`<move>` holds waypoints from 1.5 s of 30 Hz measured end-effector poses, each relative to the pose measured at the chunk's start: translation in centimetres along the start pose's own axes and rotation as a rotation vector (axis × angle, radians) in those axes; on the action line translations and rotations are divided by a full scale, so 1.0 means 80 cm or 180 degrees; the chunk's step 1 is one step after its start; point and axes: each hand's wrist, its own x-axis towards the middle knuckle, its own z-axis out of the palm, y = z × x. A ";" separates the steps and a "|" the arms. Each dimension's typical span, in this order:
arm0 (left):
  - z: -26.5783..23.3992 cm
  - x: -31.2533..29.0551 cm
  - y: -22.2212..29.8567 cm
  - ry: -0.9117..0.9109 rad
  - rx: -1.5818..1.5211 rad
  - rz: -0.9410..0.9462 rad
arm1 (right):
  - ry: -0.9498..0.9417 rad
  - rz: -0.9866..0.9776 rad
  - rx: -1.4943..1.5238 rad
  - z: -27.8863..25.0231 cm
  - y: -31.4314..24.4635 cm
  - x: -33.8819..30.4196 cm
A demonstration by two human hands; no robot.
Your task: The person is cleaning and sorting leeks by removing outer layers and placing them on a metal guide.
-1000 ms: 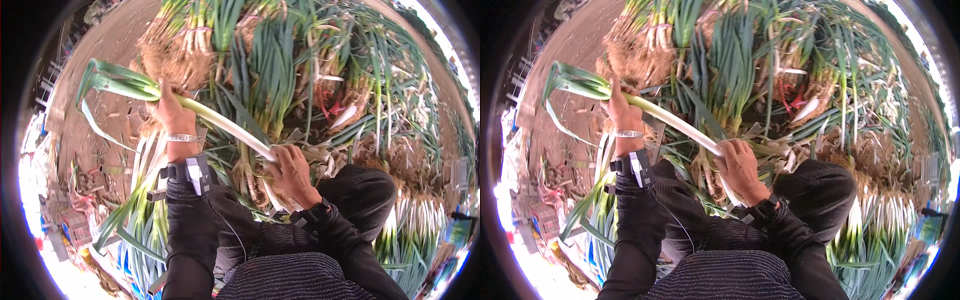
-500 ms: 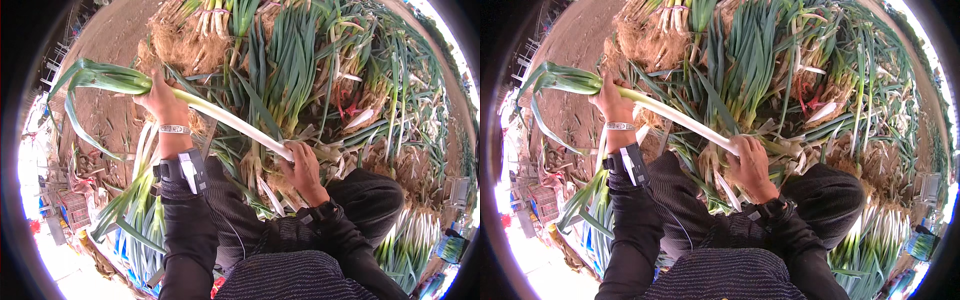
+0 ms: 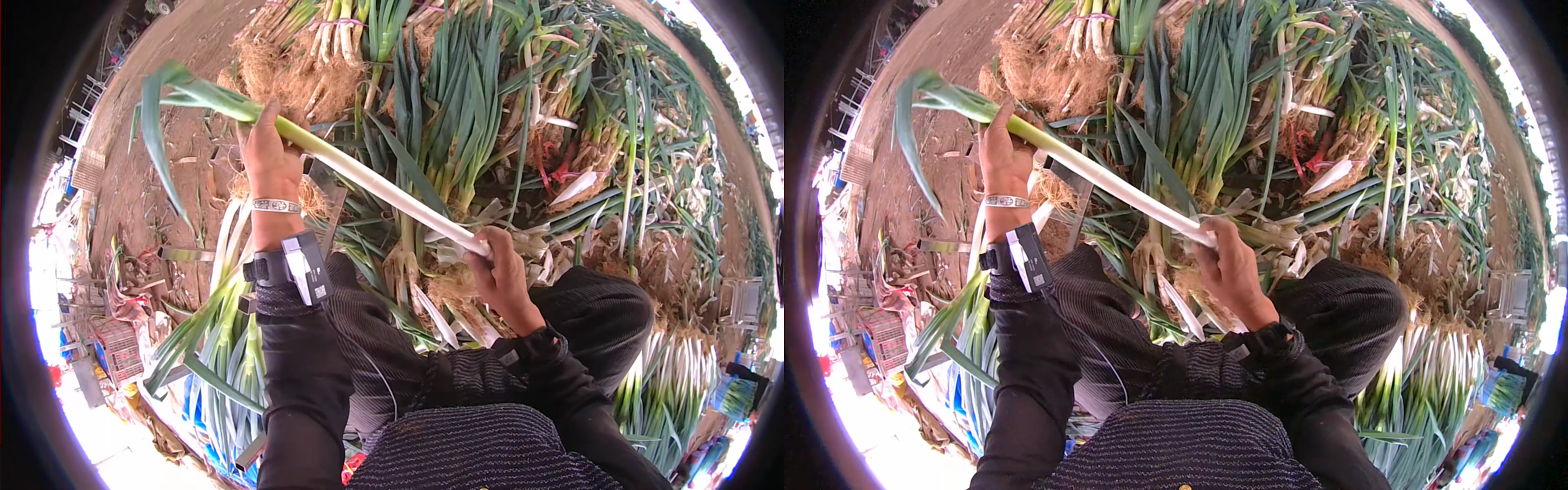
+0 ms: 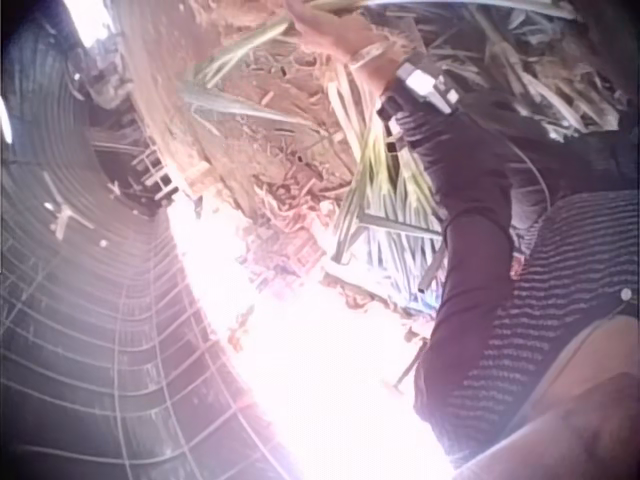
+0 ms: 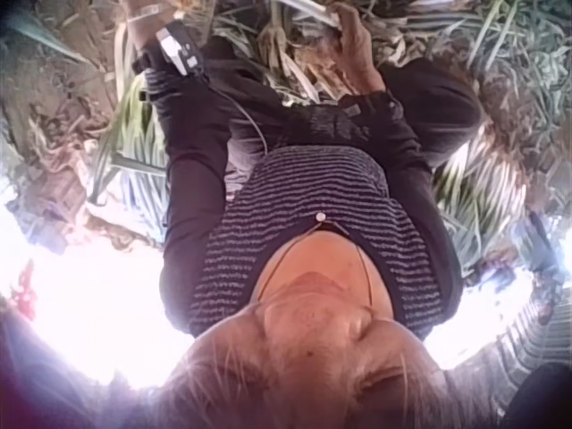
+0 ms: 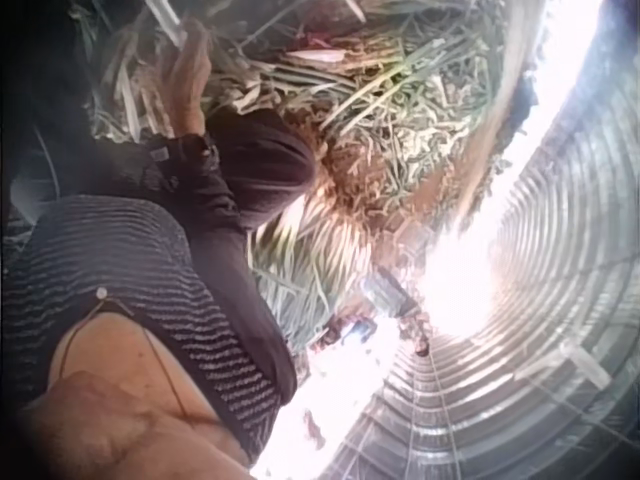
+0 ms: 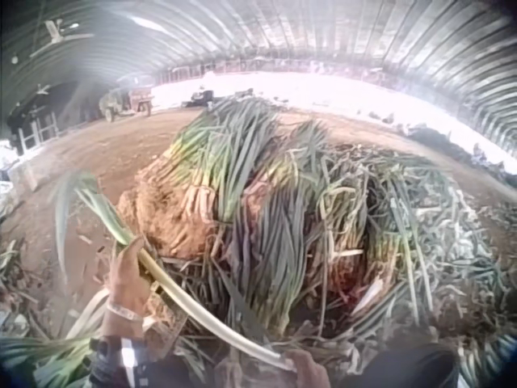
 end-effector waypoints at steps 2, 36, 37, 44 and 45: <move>-0.001 0.000 0.001 -0.0216 -0.0063 -0.0067 | -0.0224 0.0566 0.0545 -0.004 -0.005 -0.003; -0.013 0.010 -0.016 0.0354 -0.0329 -0.0580 | -0.0961 -0.0042 0.0487 0.020 -0.021 -0.008; -0.014 0.011 -0.016 0.0337 -0.0325 -0.0501 | -0.0952 -0.0106 0.0398 0.021 -0.022 -0.009; -0.022 0.020 -0.021 0.0552 -0.0193 -0.0495 | -0.0940 -0.0521 0.0068 0.018 -0.026 -0.005; -0.025 0.022 -0.022 0.0577 -0.0239 -0.0606 | -0.0943 -0.0524 0.0071 0.017 -0.027 -0.004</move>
